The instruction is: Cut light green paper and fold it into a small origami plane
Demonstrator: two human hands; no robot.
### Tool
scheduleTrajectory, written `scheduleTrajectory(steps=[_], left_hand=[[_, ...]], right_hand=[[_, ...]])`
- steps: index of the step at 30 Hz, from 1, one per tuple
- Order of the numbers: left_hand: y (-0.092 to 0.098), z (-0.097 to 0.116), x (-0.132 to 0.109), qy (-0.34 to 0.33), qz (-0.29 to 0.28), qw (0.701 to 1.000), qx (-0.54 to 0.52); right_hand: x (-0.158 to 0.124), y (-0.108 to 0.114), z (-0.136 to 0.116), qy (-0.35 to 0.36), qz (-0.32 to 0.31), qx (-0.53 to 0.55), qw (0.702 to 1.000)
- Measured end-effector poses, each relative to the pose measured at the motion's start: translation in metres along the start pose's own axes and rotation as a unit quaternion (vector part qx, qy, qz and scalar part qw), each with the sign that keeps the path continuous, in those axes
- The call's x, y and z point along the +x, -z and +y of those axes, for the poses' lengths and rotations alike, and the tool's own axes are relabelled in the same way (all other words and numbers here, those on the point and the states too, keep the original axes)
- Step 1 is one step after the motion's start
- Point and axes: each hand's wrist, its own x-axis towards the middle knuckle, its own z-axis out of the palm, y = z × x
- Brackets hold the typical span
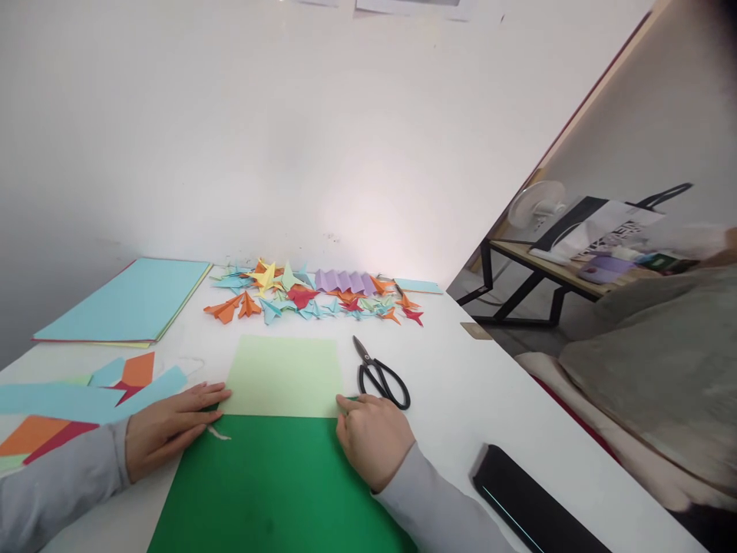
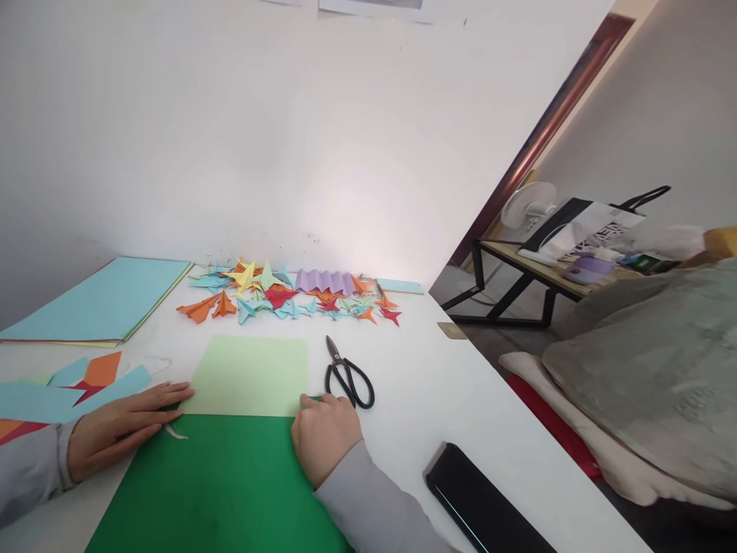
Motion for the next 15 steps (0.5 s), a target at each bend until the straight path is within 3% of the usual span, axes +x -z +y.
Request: scheduleTrajectory(steps=[4, 8, 12, 15], left_hand=[[0.001, -0.007, 0.001, -0.022, 0.009, 0.999, -0.038], [0.005, -0.003, 0.008, -0.017, 0.017, 1.000, 0.003], [0.007, 0.024, 0.029, 0.001, 0.022, 0.994, 0.103], [-0.006, 0.050, 0.054, -0.004, 0.007, 0.994, 0.107]], right_hand=[[0.002, 0.002, 0.006, -0.014, -0.019, 0.000, 1.000], [0.003, 0.005, 0.010, 0.001, -0.025, -0.020, 0.999], [0.004, 0.004, 0.009, 0.032, 0.012, -0.032, 0.999], [0.006, -0.004, 0.009, 0.063, 0.065, -0.032, 0.995]])
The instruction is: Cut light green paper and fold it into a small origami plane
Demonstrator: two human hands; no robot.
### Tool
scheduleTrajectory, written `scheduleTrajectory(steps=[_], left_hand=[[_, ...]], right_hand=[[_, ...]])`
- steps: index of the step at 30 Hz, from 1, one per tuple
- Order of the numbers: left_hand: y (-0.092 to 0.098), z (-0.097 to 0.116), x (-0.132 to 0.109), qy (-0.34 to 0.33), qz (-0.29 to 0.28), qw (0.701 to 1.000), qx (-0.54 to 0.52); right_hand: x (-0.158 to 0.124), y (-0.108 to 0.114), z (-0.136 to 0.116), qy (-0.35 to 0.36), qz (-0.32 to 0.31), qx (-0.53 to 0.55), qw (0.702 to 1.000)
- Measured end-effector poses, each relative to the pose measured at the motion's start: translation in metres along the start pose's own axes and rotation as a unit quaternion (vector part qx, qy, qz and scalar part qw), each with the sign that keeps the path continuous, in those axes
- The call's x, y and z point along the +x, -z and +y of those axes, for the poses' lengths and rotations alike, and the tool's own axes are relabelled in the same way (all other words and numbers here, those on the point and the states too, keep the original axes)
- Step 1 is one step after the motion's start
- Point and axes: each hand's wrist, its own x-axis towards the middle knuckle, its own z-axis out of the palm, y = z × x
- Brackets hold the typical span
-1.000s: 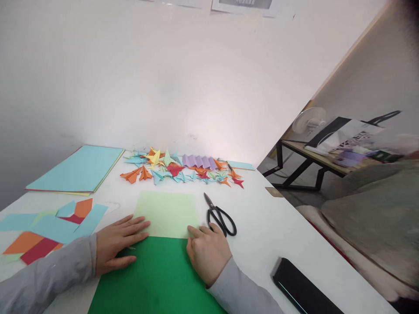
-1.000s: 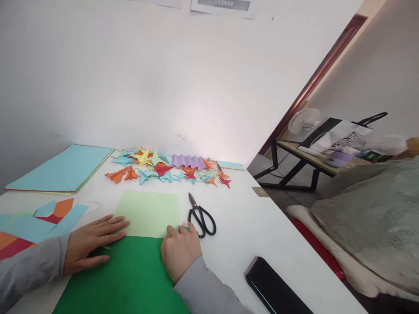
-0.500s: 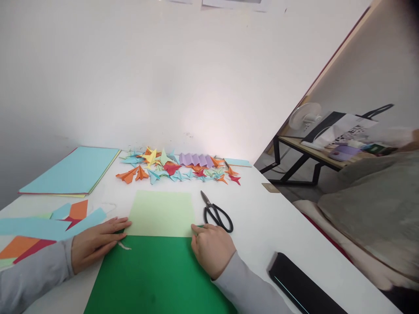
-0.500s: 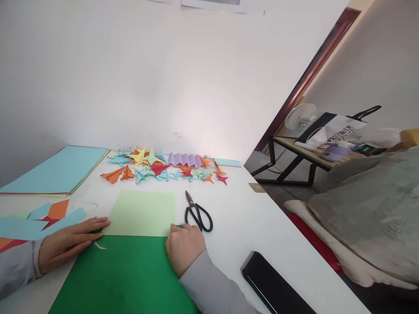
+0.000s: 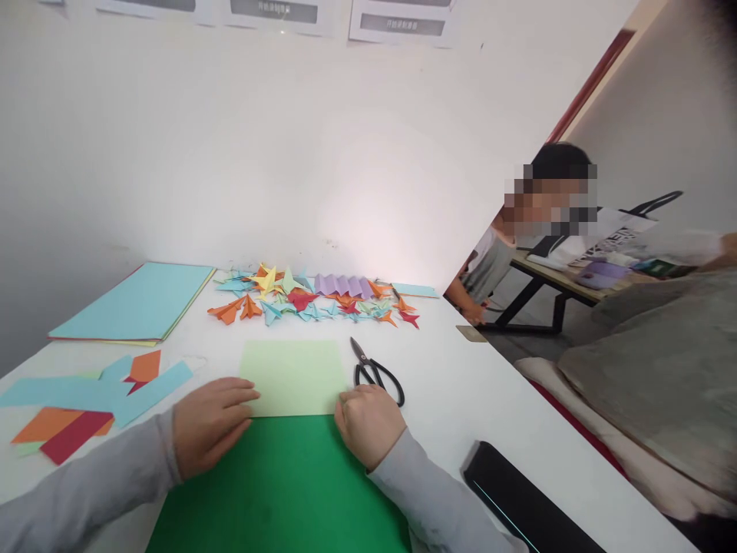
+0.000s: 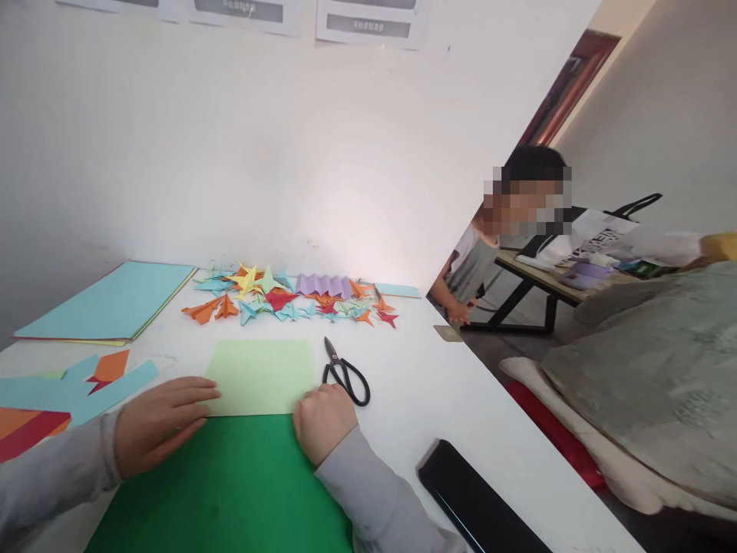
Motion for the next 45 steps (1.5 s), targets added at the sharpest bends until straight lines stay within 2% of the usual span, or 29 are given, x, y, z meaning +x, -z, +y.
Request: scheduleTrajectory(steps=[3, 7, 10, 16, 23, 28, 31, 33, 35, 36, 37, 41, 45], left_hand=[[-0.023, 0.020, 0.025, 0.008, -0.043, 0.997, 0.056], [-0.055, 0.025, 0.044, 0.004, -0.087, 0.992, 0.091], [-0.067, 0.024, 0.045, -0.015, -0.070, 0.990, 0.118], [-0.061, 0.027, 0.044, -0.064, 0.024, 0.985, 0.159], [-0.050, 0.029, 0.047, -0.081, 0.126, 0.979, 0.139], [-0.037, 0.013, 0.040, -0.064, 0.177, 0.973, 0.137], [-0.028, 0.000, 0.037, -0.078, 0.179, 0.968, 0.159], [-0.024, -0.006, 0.035, -0.076, 0.174, 0.967, 0.168], [-0.024, -0.008, 0.035, -0.068, 0.171, 0.968, 0.169], [-0.026, -0.008, 0.034, -0.064, 0.171, 0.970, 0.164], [-0.028, -0.007, 0.034, -0.062, 0.172, 0.971, 0.156], [-0.042, 0.003, 0.031, -0.061, 0.187, 0.974, 0.110], [-0.046, 0.016, 0.032, -0.050, 0.174, 0.979, 0.090]], right_hand=[[0.003, -0.013, -0.001, 0.058, 0.074, 0.016, 0.995], [0.007, -0.029, -0.007, 0.161, 0.141, 0.090, 0.973], [0.010, -0.036, -0.013, 0.205, 0.160, 0.103, 0.960], [0.016, -0.043, -0.021, 0.208, 0.210, 0.077, 0.952], [0.017, -0.030, -0.020, 0.257, 0.240, 0.076, 0.933], [0.020, -0.023, 0.004, 0.255, 0.290, 0.072, 0.920], [0.021, -0.023, 0.028, 0.233, 0.301, 0.069, 0.922], [0.022, -0.023, 0.042, 0.199, 0.299, 0.058, 0.932], [0.022, -0.022, 0.047, 0.139, 0.325, 0.055, 0.934], [0.021, -0.021, 0.045, 0.112, 0.348, 0.060, 0.929], [0.021, -0.020, 0.041, 0.116, 0.365, 0.073, 0.921], [0.021, -0.016, 0.009, 0.241, 0.294, 0.088, 0.921], [0.021, -0.017, -0.011, 0.269, 0.297, 0.125, 0.908]])
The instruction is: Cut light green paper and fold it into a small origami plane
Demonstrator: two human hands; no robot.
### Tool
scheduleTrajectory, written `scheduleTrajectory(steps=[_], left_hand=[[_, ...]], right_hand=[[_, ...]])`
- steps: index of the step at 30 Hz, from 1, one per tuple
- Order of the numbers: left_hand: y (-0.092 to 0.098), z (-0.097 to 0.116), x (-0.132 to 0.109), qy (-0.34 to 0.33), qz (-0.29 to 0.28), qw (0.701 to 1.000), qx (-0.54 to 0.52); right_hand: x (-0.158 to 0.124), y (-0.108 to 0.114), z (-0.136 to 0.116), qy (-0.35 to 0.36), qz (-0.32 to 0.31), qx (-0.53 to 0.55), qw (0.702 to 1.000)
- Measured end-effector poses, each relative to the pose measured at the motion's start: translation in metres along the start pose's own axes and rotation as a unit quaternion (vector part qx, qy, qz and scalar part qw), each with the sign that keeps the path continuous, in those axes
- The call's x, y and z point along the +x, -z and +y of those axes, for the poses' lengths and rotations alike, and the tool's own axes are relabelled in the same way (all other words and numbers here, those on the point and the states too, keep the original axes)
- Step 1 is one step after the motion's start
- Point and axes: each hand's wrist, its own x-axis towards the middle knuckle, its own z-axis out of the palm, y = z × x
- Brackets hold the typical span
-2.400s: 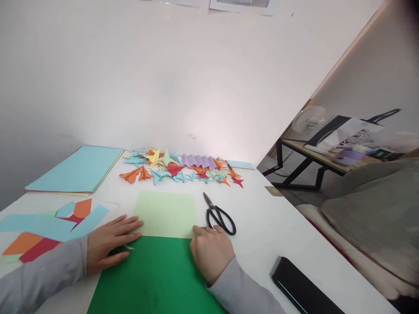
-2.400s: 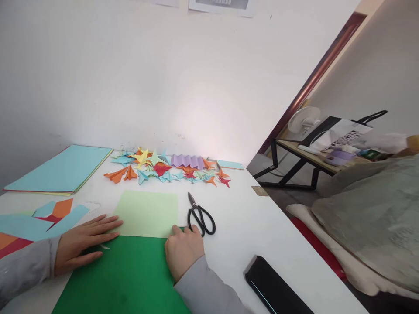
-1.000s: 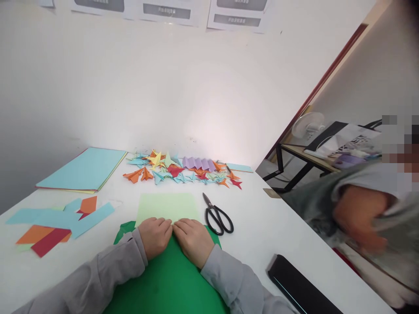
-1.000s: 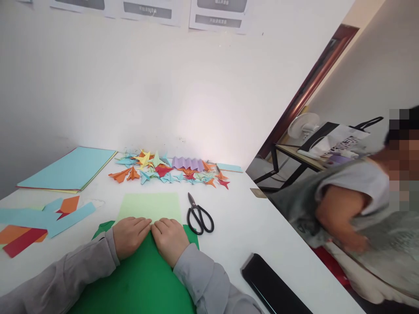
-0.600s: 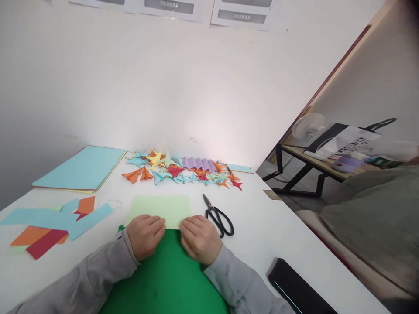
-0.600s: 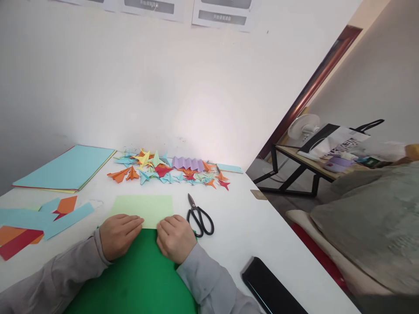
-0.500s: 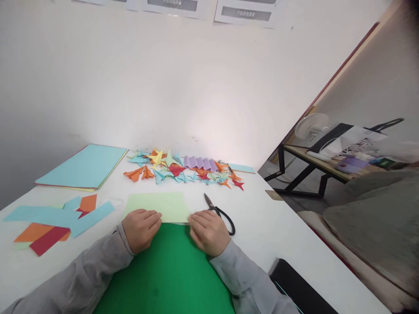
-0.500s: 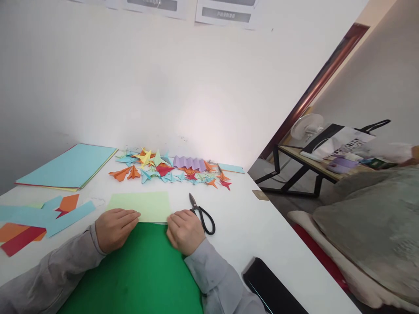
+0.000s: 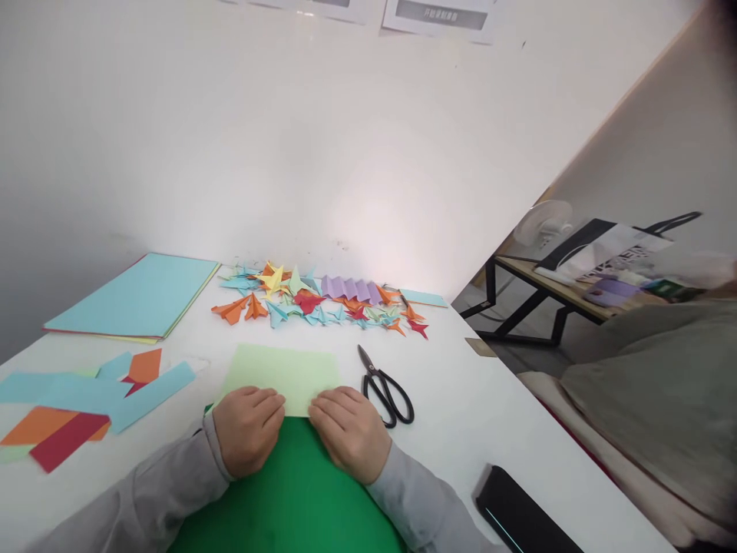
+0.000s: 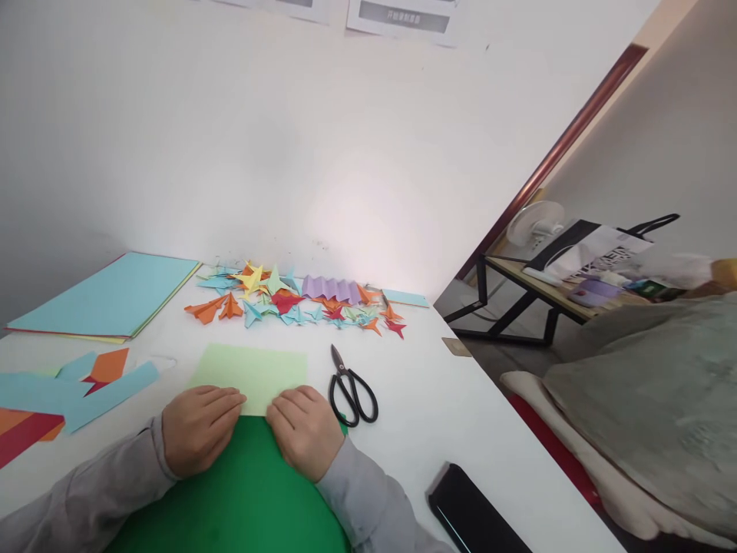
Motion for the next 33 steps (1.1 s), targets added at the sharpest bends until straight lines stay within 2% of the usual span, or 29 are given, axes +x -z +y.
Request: scheduleTrajectory(steps=[5, 8, 12, 21, 28, 33], left_hand=[[0.004, 0.011, 0.008, -0.023, -0.017, 1.000, -0.011], [0.003, 0.016, 0.011, -0.029, -0.010, 0.999, -0.023], [-0.001, 0.016, 0.008, -0.012, 0.016, 0.999, -0.045], [0.013, -0.025, -0.011, 0.013, -0.031, 0.999, 0.008], [0.019, -0.049, -0.013, -0.019, -0.032, 0.998, 0.056], [0.032, -0.068, -0.011, -0.011, 0.001, 0.997, 0.077]], right_hand=[[-0.001, -0.005, -0.007, 0.024, -0.016, 0.029, 0.999], [-0.004, -0.006, -0.010, 0.017, -0.024, 0.045, 0.999], [-0.007, -0.002, -0.008, -0.003, -0.004, 0.042, 0.999], [-0.017, 0.019, 0.020, -0.061, 0.074, -0.031, 0.995], [-0.024, 0.021, 0.035, -0.057, 0.095, -0.036, 0.993], [-0.031, 0.025, 0.046, -0.115, 0.155, -0.062, 0.979]])
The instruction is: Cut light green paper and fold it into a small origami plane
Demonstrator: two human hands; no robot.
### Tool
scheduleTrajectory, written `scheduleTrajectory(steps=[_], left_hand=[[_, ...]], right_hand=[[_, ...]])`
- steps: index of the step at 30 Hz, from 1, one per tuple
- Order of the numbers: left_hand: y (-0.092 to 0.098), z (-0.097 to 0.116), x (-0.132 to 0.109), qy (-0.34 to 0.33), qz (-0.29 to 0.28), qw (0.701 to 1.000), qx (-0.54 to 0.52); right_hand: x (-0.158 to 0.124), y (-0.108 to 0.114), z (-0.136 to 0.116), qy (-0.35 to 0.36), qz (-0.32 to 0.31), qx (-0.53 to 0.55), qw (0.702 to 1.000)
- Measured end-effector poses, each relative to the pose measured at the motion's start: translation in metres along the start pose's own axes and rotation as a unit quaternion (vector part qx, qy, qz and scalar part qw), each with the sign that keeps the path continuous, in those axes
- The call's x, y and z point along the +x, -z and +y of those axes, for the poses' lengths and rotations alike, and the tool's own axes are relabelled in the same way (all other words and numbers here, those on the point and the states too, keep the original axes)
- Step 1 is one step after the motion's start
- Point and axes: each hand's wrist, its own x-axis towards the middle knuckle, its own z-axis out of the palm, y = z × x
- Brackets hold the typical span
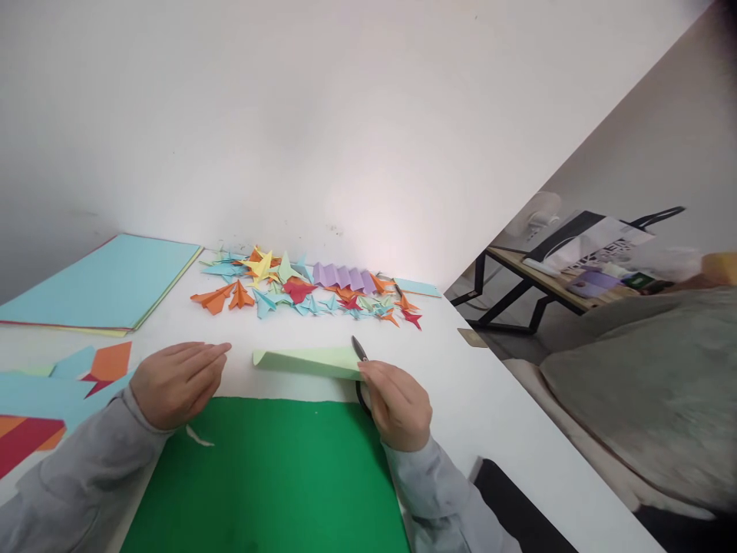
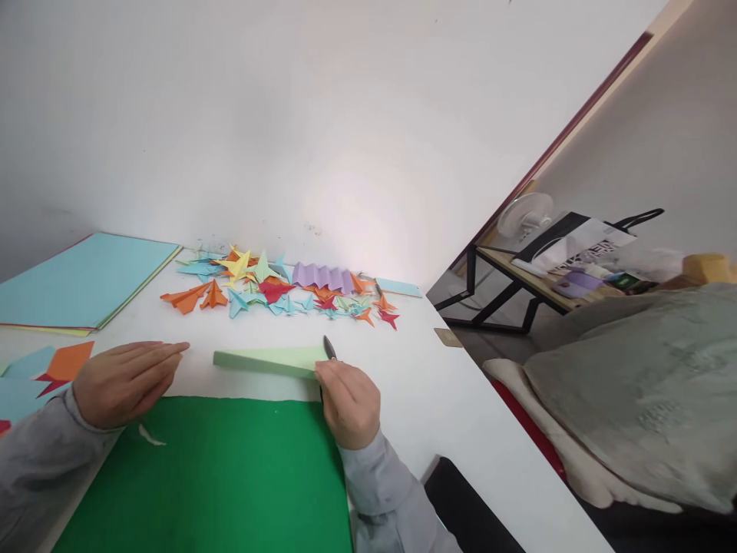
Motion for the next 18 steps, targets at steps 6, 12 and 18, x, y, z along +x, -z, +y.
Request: scheduleTrajectory(steps=[6, 12, 18], left_hand=[[0.011, 0.040, 0.021, 0.098, 0.056, 0.989, -0.097], [0.003, 0.087, 0.035, 0.012, 0.010, 0.995, -0.101], [-0.003, 0.092, 0.034, 0.004, 0.018, 0.994, -0.111]], right_hand=[[0.004, -0.003, -0.025, 0.060, -0.061, 0.049, 0.995], [0.009, -0.011, -0.065, 0.128, -0.129, 0.073, 0.981], [0.008, -0.016, -0.067, 0.134, -0.125, 0.087, 0.979]])
